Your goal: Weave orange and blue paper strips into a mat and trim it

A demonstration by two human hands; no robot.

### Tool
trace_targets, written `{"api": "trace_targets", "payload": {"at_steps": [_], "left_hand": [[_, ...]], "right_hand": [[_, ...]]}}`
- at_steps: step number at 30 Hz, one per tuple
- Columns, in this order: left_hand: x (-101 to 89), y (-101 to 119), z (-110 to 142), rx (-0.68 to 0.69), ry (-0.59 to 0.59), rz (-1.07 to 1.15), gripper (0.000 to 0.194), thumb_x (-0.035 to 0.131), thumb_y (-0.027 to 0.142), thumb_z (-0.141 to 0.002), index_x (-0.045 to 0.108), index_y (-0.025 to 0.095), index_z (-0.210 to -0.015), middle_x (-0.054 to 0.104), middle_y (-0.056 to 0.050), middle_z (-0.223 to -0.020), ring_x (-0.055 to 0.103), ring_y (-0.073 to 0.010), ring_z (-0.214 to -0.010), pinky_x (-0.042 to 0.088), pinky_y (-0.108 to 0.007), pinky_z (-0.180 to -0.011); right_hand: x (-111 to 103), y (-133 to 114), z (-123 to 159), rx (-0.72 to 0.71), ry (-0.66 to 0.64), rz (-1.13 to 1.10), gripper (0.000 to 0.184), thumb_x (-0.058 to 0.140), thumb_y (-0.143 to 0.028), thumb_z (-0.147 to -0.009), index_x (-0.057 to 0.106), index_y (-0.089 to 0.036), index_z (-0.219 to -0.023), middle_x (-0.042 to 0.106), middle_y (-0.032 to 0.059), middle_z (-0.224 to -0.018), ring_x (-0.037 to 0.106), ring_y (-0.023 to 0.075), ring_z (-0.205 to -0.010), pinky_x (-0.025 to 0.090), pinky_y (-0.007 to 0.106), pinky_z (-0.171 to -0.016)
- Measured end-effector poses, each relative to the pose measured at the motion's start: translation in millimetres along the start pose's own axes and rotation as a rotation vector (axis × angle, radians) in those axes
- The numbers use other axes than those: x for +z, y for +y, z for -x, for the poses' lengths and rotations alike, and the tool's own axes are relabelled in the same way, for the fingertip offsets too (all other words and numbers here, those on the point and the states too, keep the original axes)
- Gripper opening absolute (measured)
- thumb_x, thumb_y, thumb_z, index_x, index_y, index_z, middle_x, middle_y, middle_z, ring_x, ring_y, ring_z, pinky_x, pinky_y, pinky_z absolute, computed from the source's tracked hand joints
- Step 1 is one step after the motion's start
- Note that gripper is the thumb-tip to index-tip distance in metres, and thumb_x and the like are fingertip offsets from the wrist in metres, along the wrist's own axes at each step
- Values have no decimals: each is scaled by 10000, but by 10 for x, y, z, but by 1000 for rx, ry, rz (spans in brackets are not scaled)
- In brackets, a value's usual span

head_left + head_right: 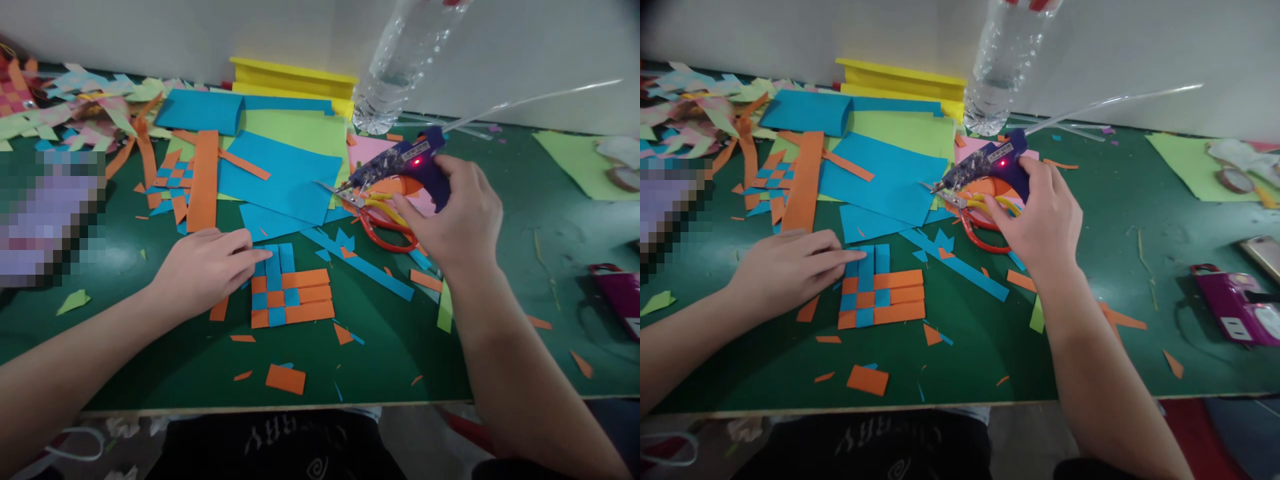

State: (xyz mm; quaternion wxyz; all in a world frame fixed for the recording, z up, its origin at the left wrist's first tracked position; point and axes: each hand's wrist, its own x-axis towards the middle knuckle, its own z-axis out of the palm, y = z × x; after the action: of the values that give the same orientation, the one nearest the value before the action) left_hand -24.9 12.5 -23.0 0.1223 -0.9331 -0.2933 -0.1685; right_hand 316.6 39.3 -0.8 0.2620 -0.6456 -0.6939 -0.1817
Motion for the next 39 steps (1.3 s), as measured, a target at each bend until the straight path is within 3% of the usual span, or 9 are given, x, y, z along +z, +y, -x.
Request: {"api": "trace_targets", "payload": {"at_steps": [8, 17, 23, 29, 39], "left_hand": [[33, -27, 11, 17, -37, -12, 332, 425, 188, -1011, 756, 204, -1000, 645, -27, -741, 528, -151, -570, 436, -297, -552], [7, -8, -15, 57, 43, 62, 246, 483, 124, -983, 723, 168, -960, 659, -19, -760, 571, -152, -620, 471, -307, -605], [2, 10, -29, 79, 38, 134, 211, 489, 116, -969, 690, 173, -937, 677, -62, -877, 640, -199, -843, 482, -333, -713], [18, 20, -5, 73, 12, 160, 204, 483, 102, -964, 672, 177, -982, 692, -88, -1015, 639, -242, -999, 465, -397, -849], [28, -2, -12, 92, -12, 146, 215, 478, 119, -969, 686, 175, -960, 708, -85, -1020, 653, -236, -965, 439, -402, -865]], "right_hand": [[12, 16, 4, -14, 7, -11, 562, 781, -389, -731, 600, -153, -1208, 707, 196, -1140, 690, 349, -1003, 560, 450, -797], [11, 27, 12, -35, 20, -4, 534, 757, -416, -753, 605, -164, -1198, 716, 186, -1122, 691, 340, -980, 556, 429, -766], [11, 18, 17, -37, 18, -17, 515, 749, -412, -756, 600, -195, -1199, 721, 170, -1113, 690, 339, -983, 556, 432, -762], [16, 21, 12, -33, -7, -1, 551, 726, -438, -777, 594, -140, -1222, 703, 195, -1137, 688, 330, -997, 563, 431, -777], [65, 102, 17, -79, 17, 27, 583, 709, -482, -771, 585, -136, -1224, 708, 143, -1105, 700, 312, -982, 594, 443, -749]]}}
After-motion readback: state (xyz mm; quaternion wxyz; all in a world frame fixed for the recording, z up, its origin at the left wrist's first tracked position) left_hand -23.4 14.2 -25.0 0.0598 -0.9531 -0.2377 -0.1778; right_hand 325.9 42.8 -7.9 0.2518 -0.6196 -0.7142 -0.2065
